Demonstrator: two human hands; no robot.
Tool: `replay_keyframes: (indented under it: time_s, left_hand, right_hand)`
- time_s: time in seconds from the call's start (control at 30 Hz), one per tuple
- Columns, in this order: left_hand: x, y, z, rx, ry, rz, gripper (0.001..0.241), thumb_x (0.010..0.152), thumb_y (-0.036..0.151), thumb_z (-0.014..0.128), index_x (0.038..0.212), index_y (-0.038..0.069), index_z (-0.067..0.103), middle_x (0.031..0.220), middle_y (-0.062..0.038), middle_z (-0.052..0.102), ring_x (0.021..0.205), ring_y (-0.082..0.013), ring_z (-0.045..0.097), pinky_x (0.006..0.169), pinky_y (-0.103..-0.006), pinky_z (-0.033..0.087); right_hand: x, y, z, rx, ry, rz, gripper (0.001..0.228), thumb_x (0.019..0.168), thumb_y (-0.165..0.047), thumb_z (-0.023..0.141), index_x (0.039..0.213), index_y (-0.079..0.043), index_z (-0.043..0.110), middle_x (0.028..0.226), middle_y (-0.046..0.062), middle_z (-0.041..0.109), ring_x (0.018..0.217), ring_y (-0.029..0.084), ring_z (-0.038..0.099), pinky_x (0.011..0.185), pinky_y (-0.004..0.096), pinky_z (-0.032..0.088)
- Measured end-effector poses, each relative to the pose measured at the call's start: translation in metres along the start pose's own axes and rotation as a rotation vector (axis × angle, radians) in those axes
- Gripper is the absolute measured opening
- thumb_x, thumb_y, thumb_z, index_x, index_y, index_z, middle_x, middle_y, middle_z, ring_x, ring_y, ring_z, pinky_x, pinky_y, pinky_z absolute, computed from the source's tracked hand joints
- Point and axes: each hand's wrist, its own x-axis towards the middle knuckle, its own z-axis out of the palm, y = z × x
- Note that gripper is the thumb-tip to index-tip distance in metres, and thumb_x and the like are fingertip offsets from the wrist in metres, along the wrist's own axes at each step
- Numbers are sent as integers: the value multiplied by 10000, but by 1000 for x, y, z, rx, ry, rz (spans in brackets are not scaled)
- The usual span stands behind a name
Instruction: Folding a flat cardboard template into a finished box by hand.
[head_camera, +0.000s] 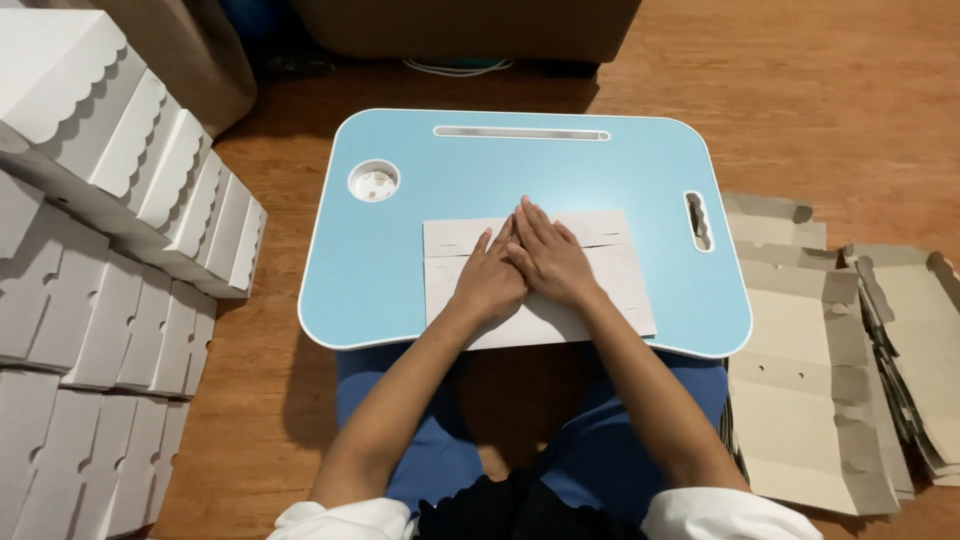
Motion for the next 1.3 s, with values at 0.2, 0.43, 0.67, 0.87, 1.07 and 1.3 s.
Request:
replay_keyframes:
  time_s: [0.2,0.43,0.67,0.87,1.07,1.3]
  left_hand:
    - [-3,-6,-2,-10,-28,-16,690,1029,412,264,1632,93,159,1721,-119,59,1587,-282,29,1270,-482,39]
    - [-38,-40,-18,-77,-27,-192,681,1049,461,226,1627,110,150,1714,-95,72,1577,-245,41,1267,-464,36]
    - [-38,-48,-4,8,38,-213,680,1060,454,215,1634,94,163,1718,-110,88,1581,-272,45,1258,-495,43]
    - [-42,-48,-3,3,61,-213,679,1061,465,198,1635,103,171,1718,-98,89,1582,-263,51,1261,-493,51]
    - [-38,-50,0,-3,78,-197,677,1061,458,201,1634,99,172,1719,-103,89,1584,-268,47,1261,-500,45]
    - [-35,-52,5,11,89,-200,678,1057,459,196,1634,104,173,1719,-98,83,1584,-261,44,1261,-504,44]
  right_hand:
    - [-20,18,-22,-153,-64,87,801,1055,-662,89,1648,-135,197,1724,82,151,1584,239,129,1264,470,75]
    - [-37,28,-40,-141,-28,206,777,1064,-635,141,1641,-123,227,1715,84,166,1583,234,135,1259,492,43]
    - [-29,-29,-39,-192,-110,289,689,1093,-452,183,1634,-26,205,1716,160,140,1589,320,87,1251,567,84]
    - [-21,-50,-32,-126,-151,172,669,1076,-443,134,1645,-91,154,1721,108,104,1586,268,56,1251,535,66]
    - [-36,10,-49,-115,-46,332,702,1081,-483,162,1643,-61,168,1720,130,113,1587,263,80,1257,517,42]
    - [-31,-25,-31,-70,10,301,648,1097,-362,231,1627,10,218,1700,208,172,1575,367,125,1243,589,59]
